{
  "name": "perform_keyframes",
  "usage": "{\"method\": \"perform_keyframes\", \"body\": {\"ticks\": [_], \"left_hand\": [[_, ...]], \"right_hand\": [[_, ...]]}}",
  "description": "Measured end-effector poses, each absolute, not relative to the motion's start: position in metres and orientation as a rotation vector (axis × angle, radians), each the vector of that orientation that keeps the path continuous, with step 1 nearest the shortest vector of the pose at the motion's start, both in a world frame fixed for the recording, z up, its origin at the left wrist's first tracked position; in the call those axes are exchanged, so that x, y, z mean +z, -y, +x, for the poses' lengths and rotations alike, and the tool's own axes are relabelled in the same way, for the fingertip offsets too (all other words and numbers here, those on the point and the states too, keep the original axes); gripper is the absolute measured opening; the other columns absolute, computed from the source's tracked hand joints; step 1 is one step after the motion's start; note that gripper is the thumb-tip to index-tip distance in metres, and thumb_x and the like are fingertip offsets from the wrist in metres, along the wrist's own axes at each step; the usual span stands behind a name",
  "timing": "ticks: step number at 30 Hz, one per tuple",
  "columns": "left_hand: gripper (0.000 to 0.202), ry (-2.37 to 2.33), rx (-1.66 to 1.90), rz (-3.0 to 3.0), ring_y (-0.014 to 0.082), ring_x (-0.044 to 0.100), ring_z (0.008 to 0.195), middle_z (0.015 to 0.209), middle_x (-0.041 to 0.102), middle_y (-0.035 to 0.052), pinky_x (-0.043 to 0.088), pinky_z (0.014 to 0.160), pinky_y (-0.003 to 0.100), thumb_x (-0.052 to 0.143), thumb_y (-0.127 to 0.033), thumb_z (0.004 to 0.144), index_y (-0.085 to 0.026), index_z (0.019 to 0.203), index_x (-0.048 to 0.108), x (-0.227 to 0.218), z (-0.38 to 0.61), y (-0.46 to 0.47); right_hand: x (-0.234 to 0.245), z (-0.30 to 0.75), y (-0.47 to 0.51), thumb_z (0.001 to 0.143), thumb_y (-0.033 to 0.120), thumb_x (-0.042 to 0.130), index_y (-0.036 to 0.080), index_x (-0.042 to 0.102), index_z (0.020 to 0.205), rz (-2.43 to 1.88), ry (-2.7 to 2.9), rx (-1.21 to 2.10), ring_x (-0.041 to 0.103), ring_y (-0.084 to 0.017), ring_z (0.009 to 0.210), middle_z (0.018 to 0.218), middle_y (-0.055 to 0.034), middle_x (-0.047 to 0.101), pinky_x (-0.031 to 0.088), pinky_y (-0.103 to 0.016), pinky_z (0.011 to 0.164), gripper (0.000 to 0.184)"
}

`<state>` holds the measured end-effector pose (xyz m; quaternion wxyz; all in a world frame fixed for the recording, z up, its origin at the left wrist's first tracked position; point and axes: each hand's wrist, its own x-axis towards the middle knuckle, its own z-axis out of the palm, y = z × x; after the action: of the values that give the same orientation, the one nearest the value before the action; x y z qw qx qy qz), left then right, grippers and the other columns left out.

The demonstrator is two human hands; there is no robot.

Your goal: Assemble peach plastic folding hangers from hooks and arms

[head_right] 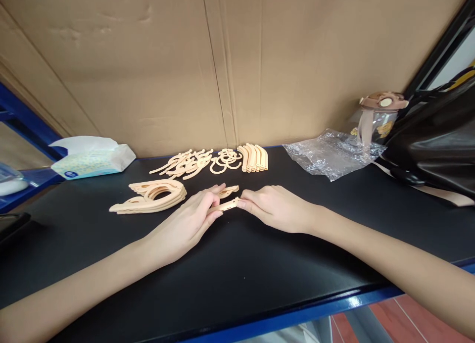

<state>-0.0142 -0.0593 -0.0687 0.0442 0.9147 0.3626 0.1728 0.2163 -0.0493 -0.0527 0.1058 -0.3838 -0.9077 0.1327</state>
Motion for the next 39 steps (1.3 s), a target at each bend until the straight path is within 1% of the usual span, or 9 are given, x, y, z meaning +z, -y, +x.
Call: {"method": "perform_keyframes", "body": {"ticks": [3,6,10,16,22,27,33,36,39], "left_hand": [[0.014,-1.121,0.486,2.85,0.0258,0.035,0.134,0.139,0.043,0.0162,0.039,0.105,0.05,0.032,-0.025,0.099,-0.018,0.099,0.043,-0.071,-0.015,0.058],[0.018,-1.091,0.445,2.903,0.0251,0.031,0.136,0.143,0.039,0.0136,0.036,0.108,0.049,0.031,-0.025,0.1,-0.017,0.102,0.047,-0.072,-0.016,0.057],[0.021,-1.052,0.443,2.907,0.0246,0.036,0.133,0.141,0.042,0.0131,0.038,0.107,0.048,0.031,-0.025,0.099,-0.016,0.101,0.05,-0.071,-0.016,0.058],[0.022,-1.012,0.442,2.9,0.0249,0.038,0.132,0.14,0.043,0.0131,0.04,0.105,0.047,0.031,-0.024,0.099,-0.016,0.095,0.051,-0.069,-0.016,0.059],[0.024,-0.99,0.419,2.926,0.0251,0.037,0.132,0.139,0.044,0.0149,0.039,0.106,0.045,0.03,-0.024,0.1,-0.014,0.104,0.051,-0.071,-0.016,0.058],[0.027,-0.982,0.434,2.904,0.0229,0.042,0.127,0.137,0.047,0.0131,0.042,0.103,0.043,0.03,-0.026,0.1,-0.014,0.107,0.053,-0.071,-0.016,0.058],[0.029,-0.995,0.441,2.908,0.0227,0.043,0.126,0.137,0.046,0.0122,0.043,0.102,0.042,0.029,-0.027,0.1,-0.015,0.114,0.052,-0.071,-0.016,0.056],[0.03,-0.996,0.447,2.901,0.0224,0.042,0.127,0.138,0.046,0.0125,0.041,0.103,0.042,0.029,-0.028,0.1,-0.014,0.112,0.053,-0.071,-0.016,0.056],[0.027,-1.023,0.446,2.861,0.0218,0.043,0.127,0.139,0.046,0.01,0.035,0.108,0.046,0.031,-0.029,0.099,-0.017,0.109,0.053,-0.069,-0.016,0.056]], "right_hand": [[-0.054,0.214,0.05,0.098,0.048,0.028,0.02,0.042,0.076,-1.126,2.667,0.419,0.043,-0.011,0.051,0.059,0.0036,0.045,0.029,-0.024,0.051,0.038],[-0.057,0.212,0.052,0.098,0.048,0.029,0.02,0.042,0.078,-1.139,2.647,0.409,0.042,-0.011,0.05,0.058,0.0044,0.043,0.028,-0.024,0.05,0.036],[-0.06,0.21,0.055,0.099,0.046,0.026,0.02,0.043,0.079,-1.163,2.633,0.377,0.042,-0.011,0.05,0.06,0.004,0.043,0.027,-0.024,0.05,0.037],[-0.063,0.212,0.058,0.1,0.043,0.024,0.02,0.046,0.083,-1.16,2.675,0.274,0.043,-0.012,0.048,0.059,0.003,0.047,0.026,-0.025,0.049,0.036],[-0.066,0.211,0.058,0.1,0.039,0.023,0.018,0.049,0.089,-1.142,2.761,-0.02,0.049,-0.013,0.046,0.06,0.0015,0.055,0.022,-0.026,0.047,0.036],[-0.069,0.213,0.06,0.1,0.034,0.026,0.016,0.052,0.09,-1.067,2.788,-0.352,0.055,-0.013,0.048,0.071,-0.0013,0.065,0.015,-0.028,0.047,0.033],[-0.069,0.213,0.059,0.099,0.033,0.028,0.015,0.055,0.079,-0.955,2.702,-0.674,0.055,-0.013,0.048,0.063,-0.0011,0.059,0.013,-0.029,0.047,0.038],[-0.067,0.213,0.056,0.098,0.037,0.031,0.015,0.056,0.079,-0.932,2.718,-0.65,0.055,-0.012,0.051,0.065,-0.0019,0.059,0.015,-0.029,0.048,0.038],[-0.062,0.216,0.054,0.097,0.045,0.034,0.015,0.055,0.08,-0.947,2.792,-0.427,0.053,-0.012,0.053,0.068,-0.0016,0.06,0.017,-0.028,0.048,0.04]]}}
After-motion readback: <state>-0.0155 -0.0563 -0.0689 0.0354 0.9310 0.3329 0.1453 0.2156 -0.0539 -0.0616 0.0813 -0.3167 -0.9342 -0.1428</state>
